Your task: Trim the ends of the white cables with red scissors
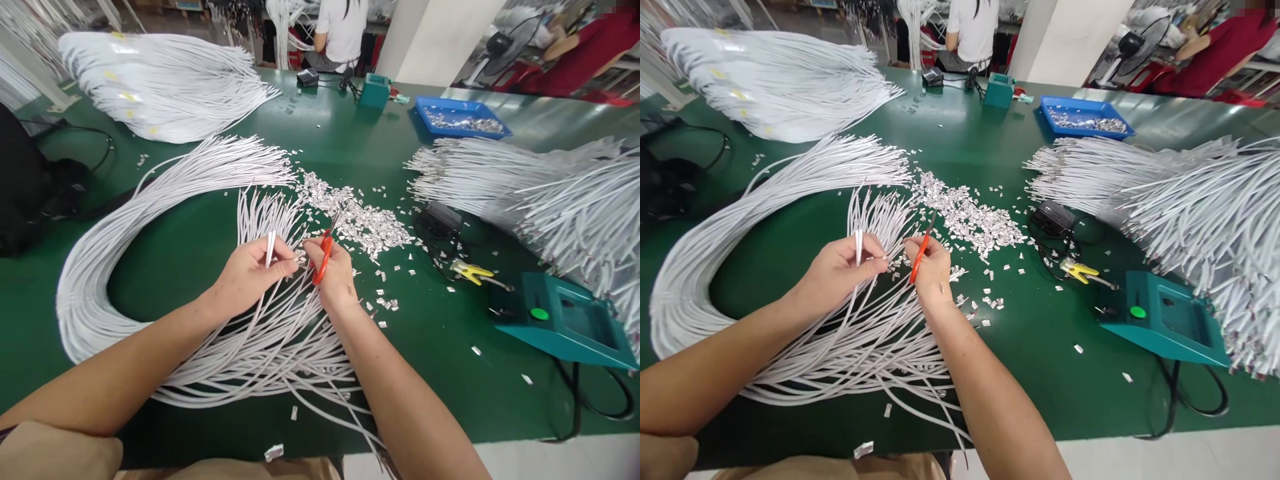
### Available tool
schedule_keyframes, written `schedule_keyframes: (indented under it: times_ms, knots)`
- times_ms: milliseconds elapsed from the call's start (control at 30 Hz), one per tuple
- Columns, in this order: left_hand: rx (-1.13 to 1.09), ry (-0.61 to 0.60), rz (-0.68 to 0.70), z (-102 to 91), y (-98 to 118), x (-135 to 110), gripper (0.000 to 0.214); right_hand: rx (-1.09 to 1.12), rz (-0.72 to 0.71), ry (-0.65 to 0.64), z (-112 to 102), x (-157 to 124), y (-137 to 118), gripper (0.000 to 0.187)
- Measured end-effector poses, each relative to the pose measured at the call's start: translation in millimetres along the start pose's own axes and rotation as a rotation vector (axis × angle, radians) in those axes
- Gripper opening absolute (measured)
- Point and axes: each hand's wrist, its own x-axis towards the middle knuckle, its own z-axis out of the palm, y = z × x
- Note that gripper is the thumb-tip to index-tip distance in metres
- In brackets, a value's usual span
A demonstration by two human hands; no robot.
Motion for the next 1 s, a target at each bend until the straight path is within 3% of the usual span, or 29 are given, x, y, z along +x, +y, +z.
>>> schedule_keyframes:
  times_ms: [233, 800, 1000]
  knots:
    - [-0.037, 0.056, -0.032, -4.1, -21, 11, 0.020, 0.003, -0.057, -0.144, -2, -9, -16, 0.015]
    - [0.103, 0.128, -0.048, 1.0, -9, 7, 0.011, 0.084, 0.047, -0.181, -2, -3, -8, 0.015]
    - [-0.154, 0.055, -0.085, -0.2, -13, 5, 0.015, 0.143, 0.076, -0.133, 0, 2, 0, 0.017]
